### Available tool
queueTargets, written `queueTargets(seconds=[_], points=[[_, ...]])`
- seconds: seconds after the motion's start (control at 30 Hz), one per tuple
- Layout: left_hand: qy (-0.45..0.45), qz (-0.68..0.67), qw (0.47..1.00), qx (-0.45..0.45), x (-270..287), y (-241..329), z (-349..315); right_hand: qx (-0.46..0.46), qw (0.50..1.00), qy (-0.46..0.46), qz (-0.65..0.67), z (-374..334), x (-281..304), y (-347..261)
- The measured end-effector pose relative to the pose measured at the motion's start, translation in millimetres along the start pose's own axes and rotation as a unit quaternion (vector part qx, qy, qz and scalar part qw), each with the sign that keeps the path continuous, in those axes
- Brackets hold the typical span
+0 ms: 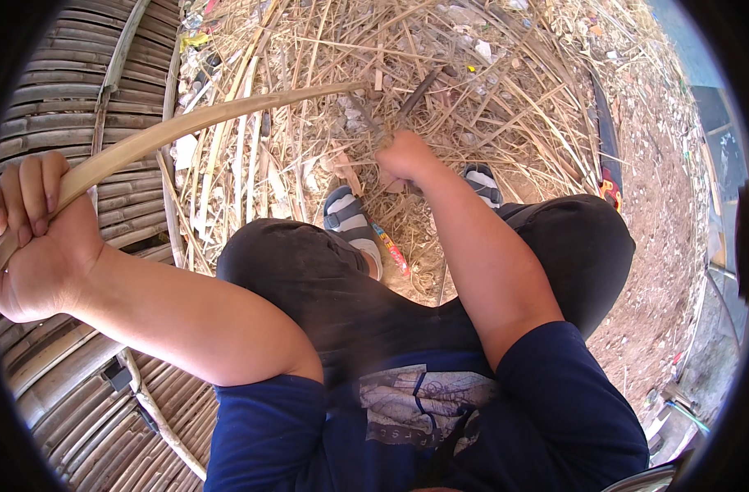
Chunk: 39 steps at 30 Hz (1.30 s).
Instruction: The person trims a piece of bamboo with a machete and then shaves the end of the bamboo using a knife.
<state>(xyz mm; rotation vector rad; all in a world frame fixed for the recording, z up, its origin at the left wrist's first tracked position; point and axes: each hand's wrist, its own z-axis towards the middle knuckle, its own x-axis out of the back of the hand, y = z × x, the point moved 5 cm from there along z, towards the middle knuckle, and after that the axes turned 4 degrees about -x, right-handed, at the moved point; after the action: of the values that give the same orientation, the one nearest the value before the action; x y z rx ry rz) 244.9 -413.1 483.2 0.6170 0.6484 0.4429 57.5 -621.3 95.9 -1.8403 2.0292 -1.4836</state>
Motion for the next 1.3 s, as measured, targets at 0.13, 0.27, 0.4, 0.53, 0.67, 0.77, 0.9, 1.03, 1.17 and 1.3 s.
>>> queueTargets(seconds=[0.13, 0.27, 0.4, 0.53, 0.67, 0.77, 0.9, 1.03, 1.17, 1.3], points=[[-0.008, 0.028, 0.995, 0.096, -14.4, -17.1, -6.3, -0.017, 0.993, -0.095, -0.060, 8.5, -5.6, 3.3], [-0.054, -0.026, 0.992, 0.113, -18.0, -17.0, -6.4, -0.143, 0.975, -0.081, 0.150, 5.7, -16.4, 18.7], [-0.021, 0.055, 0.994, 0.088, -31.7, -14.0, -8.0, 0.013, 0.988, -0.119, -0.093, 4.8, -17.3, 13.9], [-0.018, 0.085, 0.992, 0.089, -30.5, -11.4, -7.2, 0.027, 0.950, -0.178, -0.256, -13.0, -4.9, -1.2], [-0.066, 0.027, 0.990, 0.121, -30.2, -19.7, -6.3, 0.028, 0.960, -0.092, -0.264, -3.8, 21.8, 11.4], [-0.084, -0.033, 0.986, 0.141, -21.8, -26.2, 0.5, 0.035, 0.982, 0.080, -0.167, -5.9, 49.4, 2.1], [-0.063, -0.071, 0.991, 0.096, -8.5, -29.2, 5.2, 0.064, 0.973, 0.070, 0.211, -20.6, 63.0, -34.2], [-0.074, -0.076, 0.990, 0.088, -7.8, -30.8, 1.4, 0.133, 0.982, 0.008, 0.136, -58.5, 60.7, -97.7], [0.019, 0.023, 0.999, 0.037, -11.9, -34.3, -3.8, 0.249, 0.958, -0.010, 0.142, -101.1, 39.6, -139.3], [0.015, 0.020, 0.999, 0.034, -10.3, -38.1, -3.9, 0.250, 0.956, 0.065, 0.139, -87.4, -13.1, -108.4]])
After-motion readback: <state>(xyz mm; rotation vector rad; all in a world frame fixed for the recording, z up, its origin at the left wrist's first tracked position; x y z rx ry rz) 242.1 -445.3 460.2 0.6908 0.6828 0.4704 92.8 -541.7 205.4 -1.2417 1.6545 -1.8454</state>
